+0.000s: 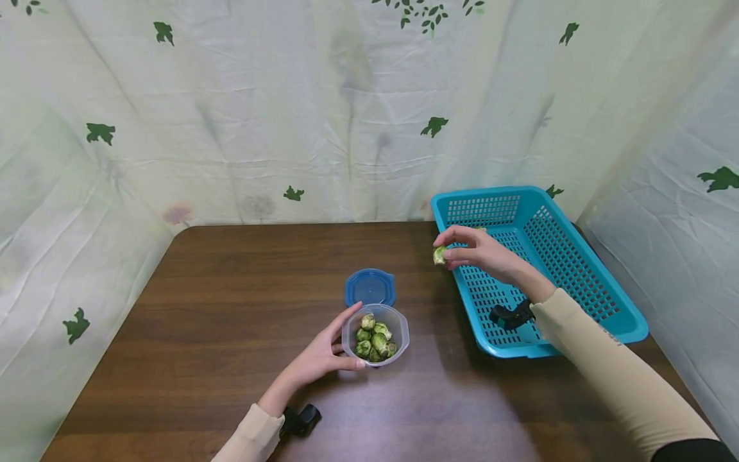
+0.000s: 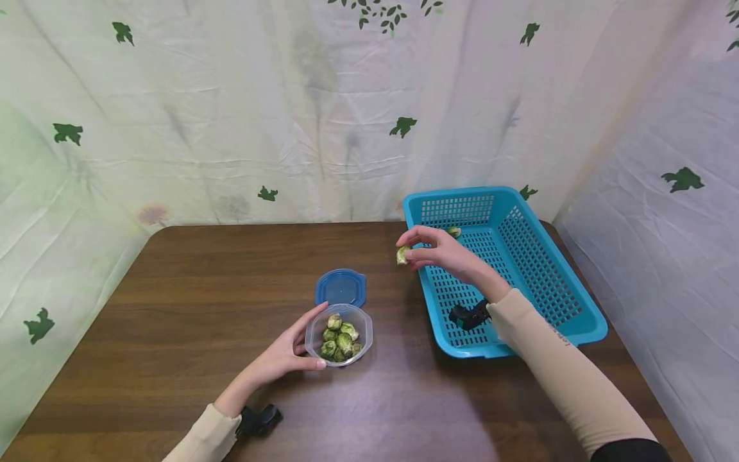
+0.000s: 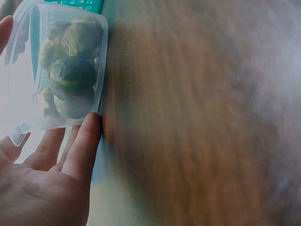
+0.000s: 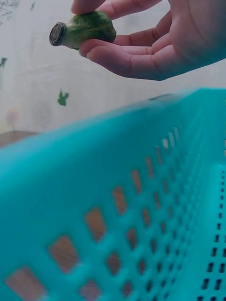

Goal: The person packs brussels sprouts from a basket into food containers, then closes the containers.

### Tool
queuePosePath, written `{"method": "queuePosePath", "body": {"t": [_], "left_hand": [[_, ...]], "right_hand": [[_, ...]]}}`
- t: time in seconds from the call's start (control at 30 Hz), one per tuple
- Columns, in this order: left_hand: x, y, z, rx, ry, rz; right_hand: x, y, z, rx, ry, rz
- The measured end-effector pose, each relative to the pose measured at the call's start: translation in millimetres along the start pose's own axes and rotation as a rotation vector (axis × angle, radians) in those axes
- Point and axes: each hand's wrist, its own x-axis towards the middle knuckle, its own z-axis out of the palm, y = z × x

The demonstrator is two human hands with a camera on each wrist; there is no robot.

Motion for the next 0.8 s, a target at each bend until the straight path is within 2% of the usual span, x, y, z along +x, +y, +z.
{"method": "queuePosePath", "body": {"t": [0.27,0.8], "left_hand": [[-0.3,-0.3,0.0,0.006,0.004,-0.001],[-0.5,-1.1,-0.3,0.004,0.002,0.003]], "right_hand": [[0.9,-6.6,15.1,-0.022,-0.036,0.007],[3.7,-12.0,43.3,-0.091,-0.192,-0.014]]}}
